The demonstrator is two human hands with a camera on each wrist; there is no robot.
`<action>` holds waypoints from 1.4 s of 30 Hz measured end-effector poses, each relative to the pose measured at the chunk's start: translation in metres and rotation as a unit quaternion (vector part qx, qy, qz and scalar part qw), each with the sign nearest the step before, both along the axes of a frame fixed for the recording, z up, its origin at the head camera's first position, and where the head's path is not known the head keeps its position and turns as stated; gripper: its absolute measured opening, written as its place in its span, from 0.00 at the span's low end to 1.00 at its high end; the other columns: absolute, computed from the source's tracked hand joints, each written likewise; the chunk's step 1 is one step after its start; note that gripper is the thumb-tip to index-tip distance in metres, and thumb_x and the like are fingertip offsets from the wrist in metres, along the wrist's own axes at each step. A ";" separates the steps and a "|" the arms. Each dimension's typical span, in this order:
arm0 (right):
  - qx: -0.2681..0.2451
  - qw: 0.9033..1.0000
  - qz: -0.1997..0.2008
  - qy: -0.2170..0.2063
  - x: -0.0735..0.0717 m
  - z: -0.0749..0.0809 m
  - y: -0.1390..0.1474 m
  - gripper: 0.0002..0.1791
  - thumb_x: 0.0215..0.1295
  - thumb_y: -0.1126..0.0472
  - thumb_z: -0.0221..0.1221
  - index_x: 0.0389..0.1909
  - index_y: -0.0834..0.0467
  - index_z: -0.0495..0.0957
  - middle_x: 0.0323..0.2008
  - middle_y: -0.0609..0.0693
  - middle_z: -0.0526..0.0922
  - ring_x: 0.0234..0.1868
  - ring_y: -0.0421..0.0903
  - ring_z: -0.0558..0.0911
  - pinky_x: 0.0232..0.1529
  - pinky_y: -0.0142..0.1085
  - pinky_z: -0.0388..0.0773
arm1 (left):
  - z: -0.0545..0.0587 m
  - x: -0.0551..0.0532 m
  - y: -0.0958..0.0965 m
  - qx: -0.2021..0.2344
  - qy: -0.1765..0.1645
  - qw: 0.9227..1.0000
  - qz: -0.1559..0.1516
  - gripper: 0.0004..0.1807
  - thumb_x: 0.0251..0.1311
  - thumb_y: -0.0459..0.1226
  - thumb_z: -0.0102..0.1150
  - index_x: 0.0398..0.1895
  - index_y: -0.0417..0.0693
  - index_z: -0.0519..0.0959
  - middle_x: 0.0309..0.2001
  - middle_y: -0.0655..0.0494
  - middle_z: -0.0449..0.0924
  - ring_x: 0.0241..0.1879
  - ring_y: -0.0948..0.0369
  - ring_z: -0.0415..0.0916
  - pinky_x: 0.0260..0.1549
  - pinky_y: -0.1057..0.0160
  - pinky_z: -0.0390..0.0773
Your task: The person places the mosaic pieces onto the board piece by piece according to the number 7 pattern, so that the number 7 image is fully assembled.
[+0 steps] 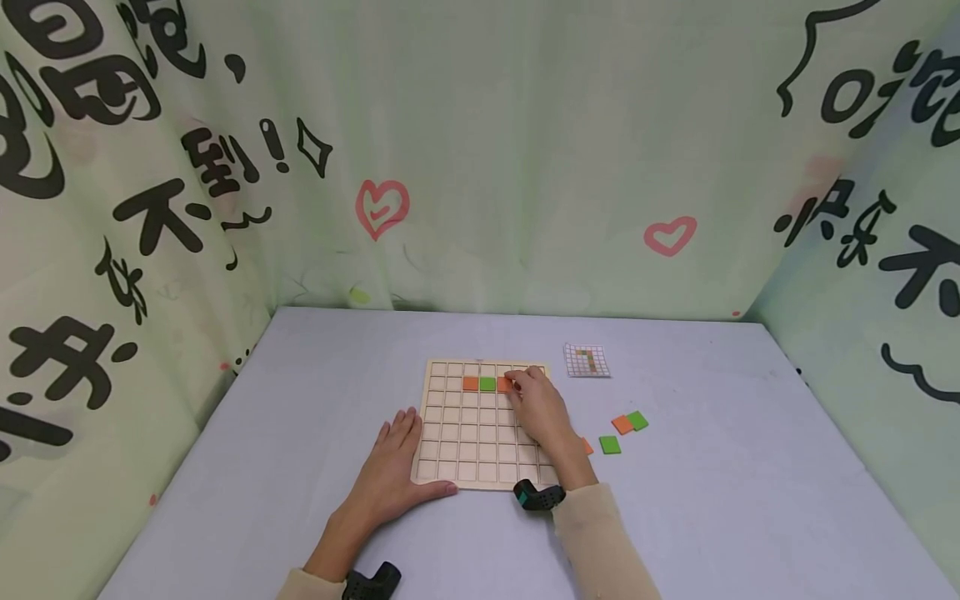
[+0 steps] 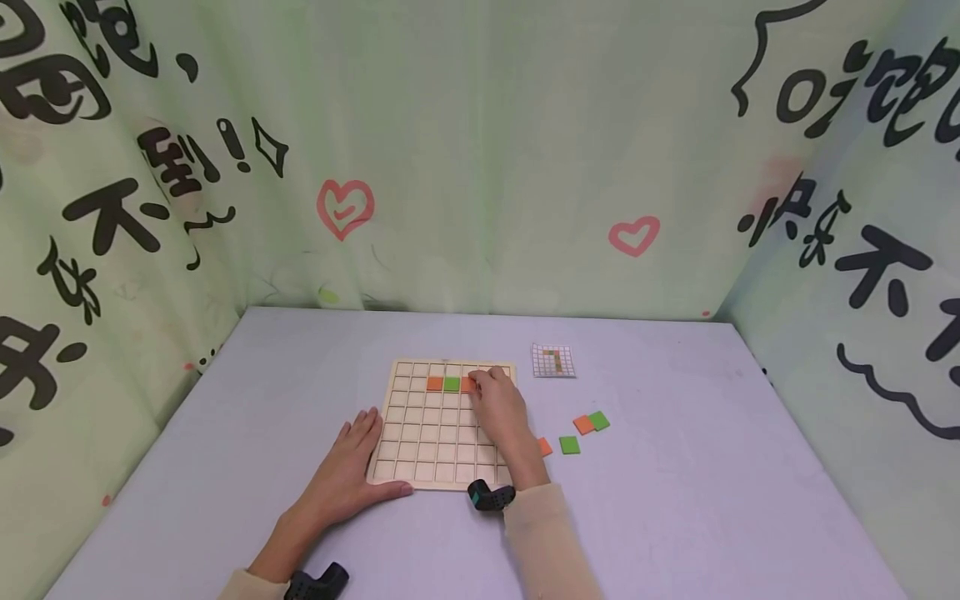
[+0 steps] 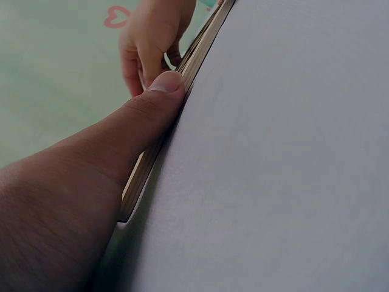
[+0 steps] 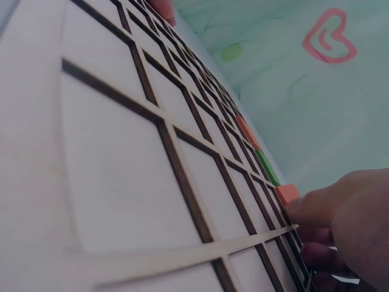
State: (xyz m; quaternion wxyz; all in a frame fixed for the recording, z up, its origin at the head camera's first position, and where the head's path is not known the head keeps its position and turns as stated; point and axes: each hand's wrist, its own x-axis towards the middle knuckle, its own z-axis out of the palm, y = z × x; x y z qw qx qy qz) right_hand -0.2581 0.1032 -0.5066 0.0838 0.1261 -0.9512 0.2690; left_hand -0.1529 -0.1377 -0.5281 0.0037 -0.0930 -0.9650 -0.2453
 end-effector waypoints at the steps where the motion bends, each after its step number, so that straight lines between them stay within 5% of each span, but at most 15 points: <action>1: 0.002 1.000 -0.001 -0.001 0.000 0.000 0.000 0.16 0.70 0.61 0.61 0.56 0.59 0.82 0.40 0.53 0.79 0.36 0.45 0.77 0.35 0.38 0.78 | 0.000 0.000 0.000 -0.001 -0.001 1.000 0.000 0.67 0.43 0.71 0.67 0.77 0.35 0.55 0.79 0.40 0.51 0.80 0.46 0.46 0.79 0.45 0.49; 19: 0.015 0.999 0.013 -0.026 -0.001 -0.002 0.000 0.18 0.72 0.58 0.60 0.58 0.61 0.82 0.45 0.55 0.78 0.37 0.46 0.74 0.37 0.37 0.75 | -0.002 -0.001 -0.001 -0.001 0.000 1.000 -0.001 0.67 0.44 0.71 0.66 0.77 0.34 0.55 0.79 0.40 0.51 0.80 0.46 0.46 0.79 0.45 0.49; 29: -0.034 0.998 0.010 -0.054 -0.001 0.002 0.004 0.14 0.71 0.58 0.61 0.52 0.60 0.84 0.44 0.53 0.79 0.42 0.49 0.81 0.43 0.42 0.82 | -0.002 0.000 -0.001 0.000 -0.004 1.000 -0.001 0.67 0.43 0.71 0.67 0.77 0.35 0.55 0.79 0.41 0.51 0.80 0.47 0.45 0.80 0.46 0.48; 42: -0.036 0.998 0.013 -0.054 0.000 0.003 0.004 0.15 0.71 0.58 0.61 0.53 0.60 0.83 0.43 0.54 0.79 0.44 0.50 0.82 0.45 0.44 0.83 | -0.002 0.000 -0.001 -0.002 -0.007 1.000 -0.001 0.67 0.44 0.71 0.66 0.77 0.35 0.55 0.80 0.41 0.51 0.81 0.47 0.45 0.80 0.45 0.48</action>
